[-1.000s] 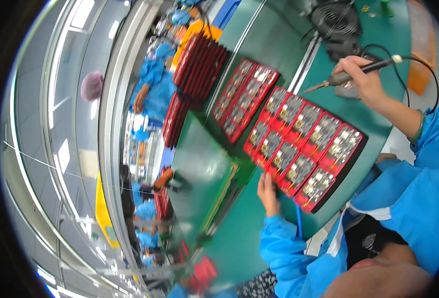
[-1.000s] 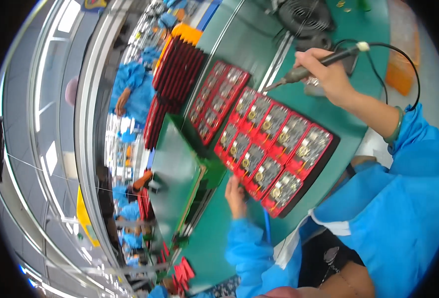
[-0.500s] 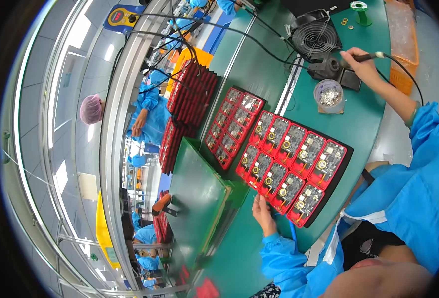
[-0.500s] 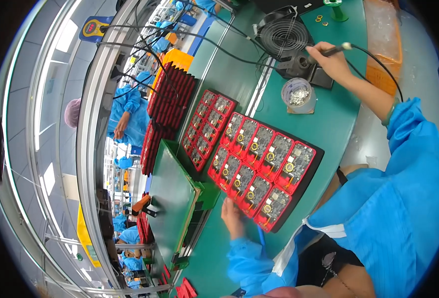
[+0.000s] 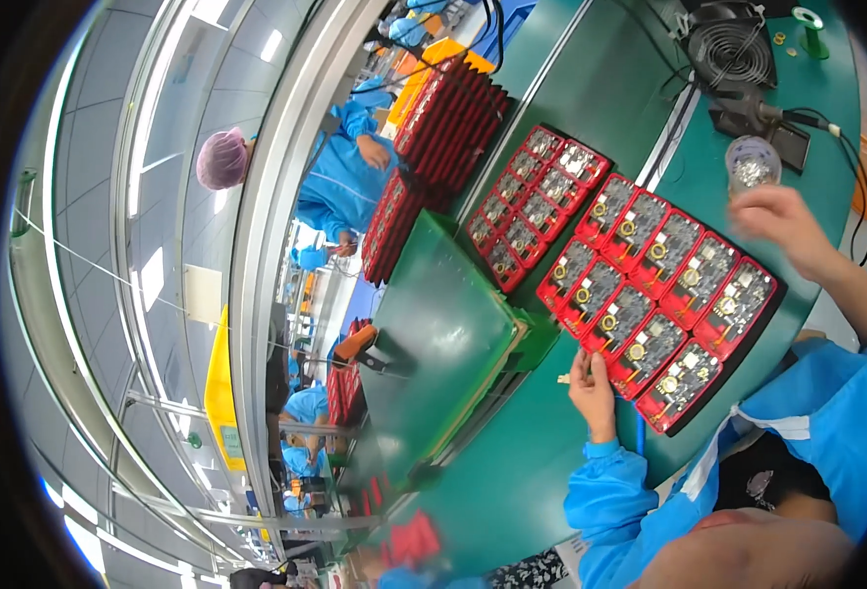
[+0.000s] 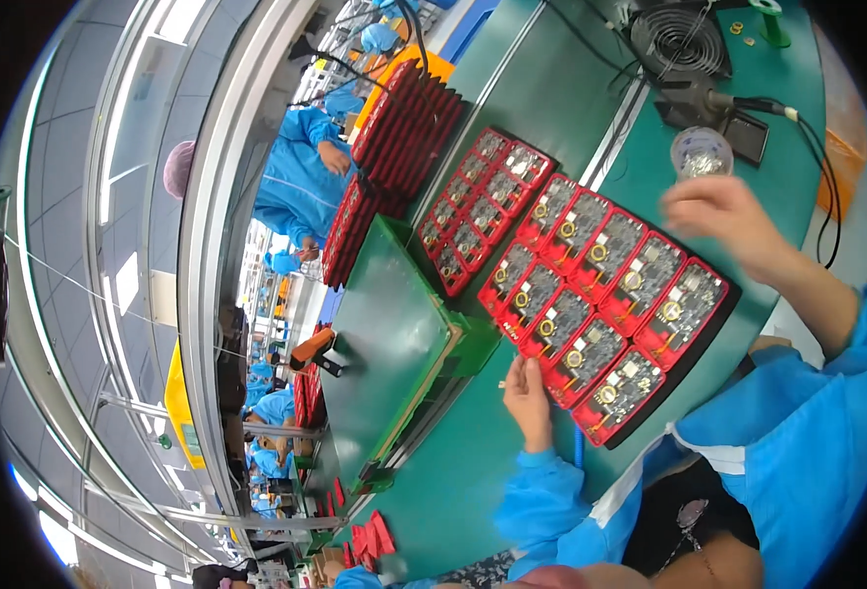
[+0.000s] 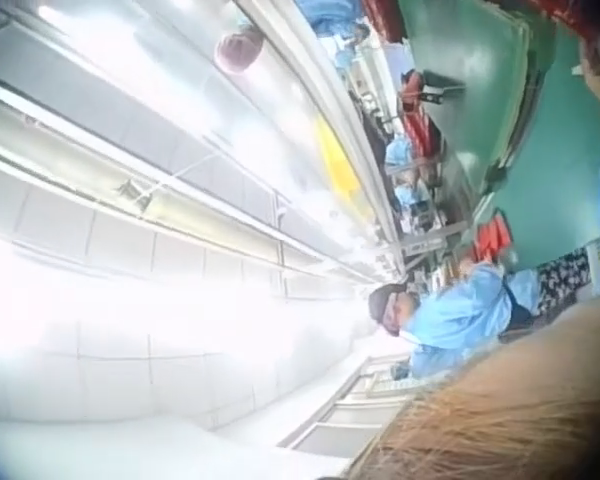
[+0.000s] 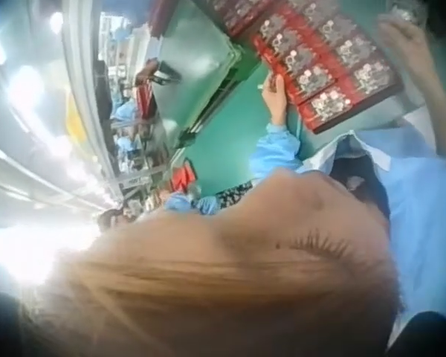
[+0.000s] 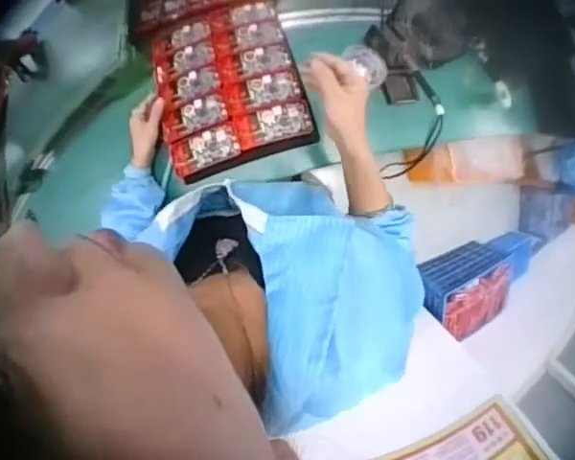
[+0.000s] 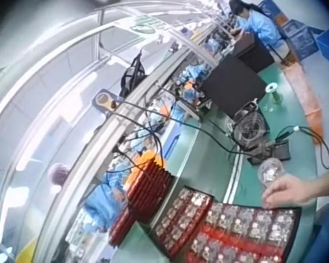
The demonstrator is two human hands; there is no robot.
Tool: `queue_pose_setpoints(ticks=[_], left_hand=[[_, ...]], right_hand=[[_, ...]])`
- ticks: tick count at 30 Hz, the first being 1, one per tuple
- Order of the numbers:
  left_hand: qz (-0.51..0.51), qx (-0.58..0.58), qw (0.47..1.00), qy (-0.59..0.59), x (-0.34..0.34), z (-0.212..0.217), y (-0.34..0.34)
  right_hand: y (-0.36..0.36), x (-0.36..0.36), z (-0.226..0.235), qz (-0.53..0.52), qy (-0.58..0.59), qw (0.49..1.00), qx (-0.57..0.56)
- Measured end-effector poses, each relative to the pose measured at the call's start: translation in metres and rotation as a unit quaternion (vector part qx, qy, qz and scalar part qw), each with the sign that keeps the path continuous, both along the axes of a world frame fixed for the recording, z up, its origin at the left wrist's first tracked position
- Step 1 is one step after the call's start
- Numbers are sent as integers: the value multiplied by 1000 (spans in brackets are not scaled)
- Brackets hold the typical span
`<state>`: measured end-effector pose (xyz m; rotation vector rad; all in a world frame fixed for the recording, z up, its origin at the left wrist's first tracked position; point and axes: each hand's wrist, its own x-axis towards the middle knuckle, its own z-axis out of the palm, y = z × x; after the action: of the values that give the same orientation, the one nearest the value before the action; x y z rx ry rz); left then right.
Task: The person solders components onto multiple printed circuit boards arranged in a red tray, using a soldering iron and solder wire.
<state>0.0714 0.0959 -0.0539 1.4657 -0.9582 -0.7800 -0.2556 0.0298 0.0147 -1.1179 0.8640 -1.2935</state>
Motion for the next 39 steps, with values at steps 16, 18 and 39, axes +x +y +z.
queue_pose_setpoints(ticks=[16,18,39], left_hand=[[-22,27,998,54,8,-3,9],[-23,13,998,61,6,-2,7],[111,181,977,-6,64,42,-270]], right_hand=[[-308,166,-15,-23,447,883,142],[-315,169,-17,1,277,939,204],[-362,79,-22,-8,258,951,171]])
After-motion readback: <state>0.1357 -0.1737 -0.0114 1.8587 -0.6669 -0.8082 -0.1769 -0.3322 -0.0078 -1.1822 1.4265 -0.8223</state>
